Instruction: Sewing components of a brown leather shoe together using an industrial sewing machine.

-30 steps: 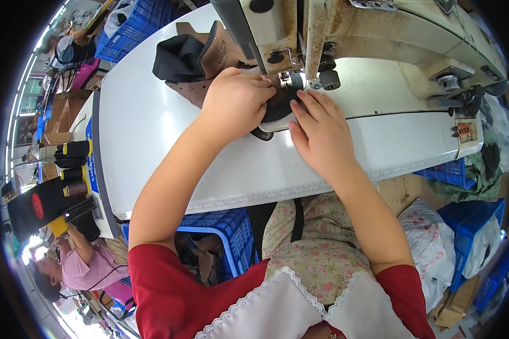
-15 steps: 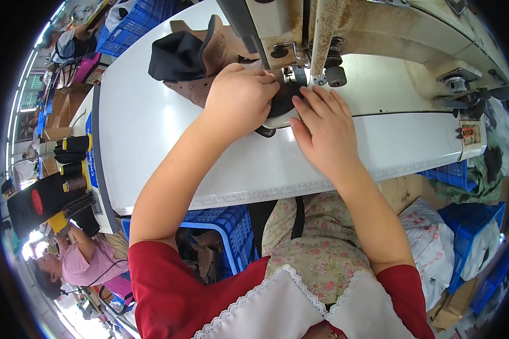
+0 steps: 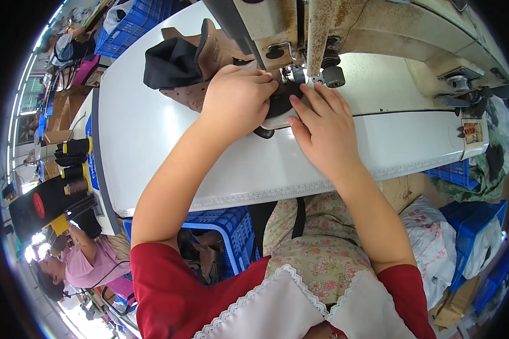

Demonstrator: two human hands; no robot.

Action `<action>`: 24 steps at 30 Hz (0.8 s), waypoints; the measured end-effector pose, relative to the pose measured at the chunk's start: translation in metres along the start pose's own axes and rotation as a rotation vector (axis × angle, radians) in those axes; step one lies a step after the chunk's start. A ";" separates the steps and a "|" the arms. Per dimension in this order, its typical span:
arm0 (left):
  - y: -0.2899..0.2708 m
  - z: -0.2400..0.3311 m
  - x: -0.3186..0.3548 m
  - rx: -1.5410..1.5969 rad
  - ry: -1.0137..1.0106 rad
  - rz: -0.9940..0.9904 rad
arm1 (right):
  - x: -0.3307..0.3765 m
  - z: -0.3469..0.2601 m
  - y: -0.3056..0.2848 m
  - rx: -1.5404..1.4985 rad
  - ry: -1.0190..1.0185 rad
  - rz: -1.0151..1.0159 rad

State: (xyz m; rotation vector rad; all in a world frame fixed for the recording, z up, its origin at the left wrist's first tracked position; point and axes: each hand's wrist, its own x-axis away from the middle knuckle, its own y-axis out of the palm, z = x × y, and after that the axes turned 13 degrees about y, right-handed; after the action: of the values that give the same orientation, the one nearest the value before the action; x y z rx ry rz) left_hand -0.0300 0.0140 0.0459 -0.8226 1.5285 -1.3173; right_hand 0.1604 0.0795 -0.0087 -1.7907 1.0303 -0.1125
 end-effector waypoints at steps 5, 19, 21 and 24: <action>0.005 -0.003 0.003 -0.047 0.057 0.112 | -0.001 -0.002 0.000 0.012 -0.004 -0.003; 0.012 0.011 -0.005 -0.111 -0.043 0.042 | -0.002 -0.002 0.000 0.030 0.009 -0.009; 0.016 0.011 -0.004 -0.160 0.003 0.169 | -0.002 -0.004 0.000 0.014 -0.013 -0.014; 0.020 0.011 -0.006 -0.179 -0.005 0.179 | 0.001 -0.001 0.003 0.026 -0.062 -0.011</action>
State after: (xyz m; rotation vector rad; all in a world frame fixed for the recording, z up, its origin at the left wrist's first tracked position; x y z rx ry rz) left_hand -0.0159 0.0195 0.0277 -0.7795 1.6921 -1.0591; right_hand 0.1587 0.0779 -0.0109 -1.7653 0.9712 -0.0768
